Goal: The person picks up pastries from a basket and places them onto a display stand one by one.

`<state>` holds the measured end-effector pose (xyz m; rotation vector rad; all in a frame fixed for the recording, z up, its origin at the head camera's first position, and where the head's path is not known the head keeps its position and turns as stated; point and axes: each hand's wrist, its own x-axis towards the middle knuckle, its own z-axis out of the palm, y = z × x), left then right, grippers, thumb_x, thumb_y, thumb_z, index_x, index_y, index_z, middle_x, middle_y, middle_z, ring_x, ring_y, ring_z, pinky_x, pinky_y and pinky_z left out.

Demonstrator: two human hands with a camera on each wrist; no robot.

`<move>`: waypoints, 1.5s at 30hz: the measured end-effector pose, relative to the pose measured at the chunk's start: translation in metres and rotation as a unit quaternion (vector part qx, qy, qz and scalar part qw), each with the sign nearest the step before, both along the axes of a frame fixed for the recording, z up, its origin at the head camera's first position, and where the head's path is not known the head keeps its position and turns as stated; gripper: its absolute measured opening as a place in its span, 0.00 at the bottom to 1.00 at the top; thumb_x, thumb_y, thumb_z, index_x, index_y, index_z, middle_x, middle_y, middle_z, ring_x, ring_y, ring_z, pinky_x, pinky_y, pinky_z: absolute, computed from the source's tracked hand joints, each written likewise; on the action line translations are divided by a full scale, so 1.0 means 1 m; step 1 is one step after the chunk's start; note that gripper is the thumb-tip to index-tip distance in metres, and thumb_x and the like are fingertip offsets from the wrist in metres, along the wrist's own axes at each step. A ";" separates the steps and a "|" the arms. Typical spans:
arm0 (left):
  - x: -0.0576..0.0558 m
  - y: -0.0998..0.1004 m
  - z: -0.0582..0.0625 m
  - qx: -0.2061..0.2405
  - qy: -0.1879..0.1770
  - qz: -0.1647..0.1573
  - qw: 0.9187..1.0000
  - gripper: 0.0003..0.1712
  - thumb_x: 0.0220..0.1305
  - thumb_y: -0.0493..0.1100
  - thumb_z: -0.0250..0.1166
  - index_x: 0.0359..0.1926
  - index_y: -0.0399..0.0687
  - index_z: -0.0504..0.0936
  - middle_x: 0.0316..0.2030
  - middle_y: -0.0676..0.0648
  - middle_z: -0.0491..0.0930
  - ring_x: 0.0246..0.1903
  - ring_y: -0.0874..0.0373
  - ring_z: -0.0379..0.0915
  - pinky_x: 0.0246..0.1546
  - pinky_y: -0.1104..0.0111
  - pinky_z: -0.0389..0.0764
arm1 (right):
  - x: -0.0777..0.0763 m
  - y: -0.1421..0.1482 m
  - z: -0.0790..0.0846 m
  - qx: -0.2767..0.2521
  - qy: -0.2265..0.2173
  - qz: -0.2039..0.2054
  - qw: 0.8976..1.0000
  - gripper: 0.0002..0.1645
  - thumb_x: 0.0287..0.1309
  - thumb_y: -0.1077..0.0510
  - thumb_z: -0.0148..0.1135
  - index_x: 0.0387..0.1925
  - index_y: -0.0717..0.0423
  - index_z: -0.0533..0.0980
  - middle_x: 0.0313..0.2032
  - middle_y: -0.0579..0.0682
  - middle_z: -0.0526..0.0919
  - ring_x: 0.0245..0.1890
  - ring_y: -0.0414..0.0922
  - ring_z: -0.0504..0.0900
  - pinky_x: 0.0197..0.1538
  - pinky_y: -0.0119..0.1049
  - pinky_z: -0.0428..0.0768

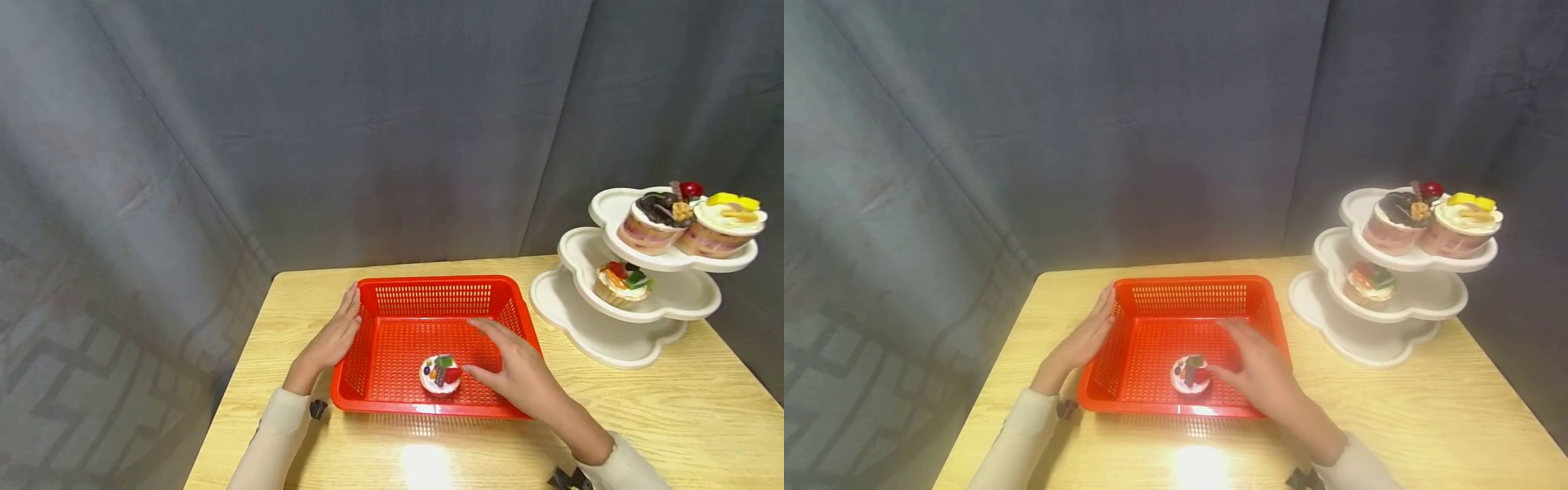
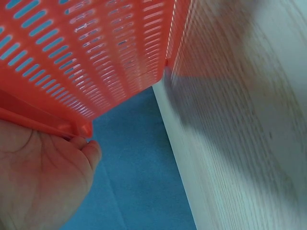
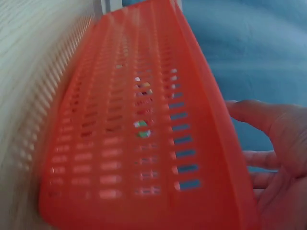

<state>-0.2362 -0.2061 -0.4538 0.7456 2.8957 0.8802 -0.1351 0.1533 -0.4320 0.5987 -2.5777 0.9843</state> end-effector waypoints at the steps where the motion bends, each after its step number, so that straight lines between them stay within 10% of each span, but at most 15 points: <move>1: 0.000 0.000 0.000 0.001 0.001 0.000 1.000 0.35 0.82 0.43 0.39 0.80 0.39 0.38 0.81 0.49 0.30 0.79 0.47 0.29 0.75 0.51 0.47 | 0.000 -0.002 -0.001 0.007 -0.006 0.004 1.000 0.47 0.46 0.50 0.83 0.67 0.54 0.72 0.63 0.57 0.78 0.61 0.60 0.78 0.58 0.59 0.78; 29: -0.004 0.003 0.004 0.003 -0.009 -0.001 1.000 0.35 0.82 0.43 0.39 0.81 0.39 0.37 0.81 0.50 0.28 0.79 0.50 0.26 0.76 0.51 0.46 | -0.016 -0.031 -0.019 0.088 -0.150 0.067 0.982 0.65 0.41 0.49 0.85 0.77 0.57 0.59 0.72 0.62 0.67 0.69 0.60 0.70 0.65 0.59 0.71; 45: -0.001 0.000 0.002 0.002 -0.021 0.005 1.000 0.35 0.82 0.44 0.38 0.81 0.42 0.36 0.81 0.52 0.27 0.79 0.52 0.24 0.76 0.52 0.45 | -0.018 -0.037 -0.021 0.111 -0.231 0.075 0.964 0.59 0.41 0.52 0.85 0.73 0.64 0.64 0.69 0.65 0.69 0.69 0.62 0.69 0.67 0.61 0.68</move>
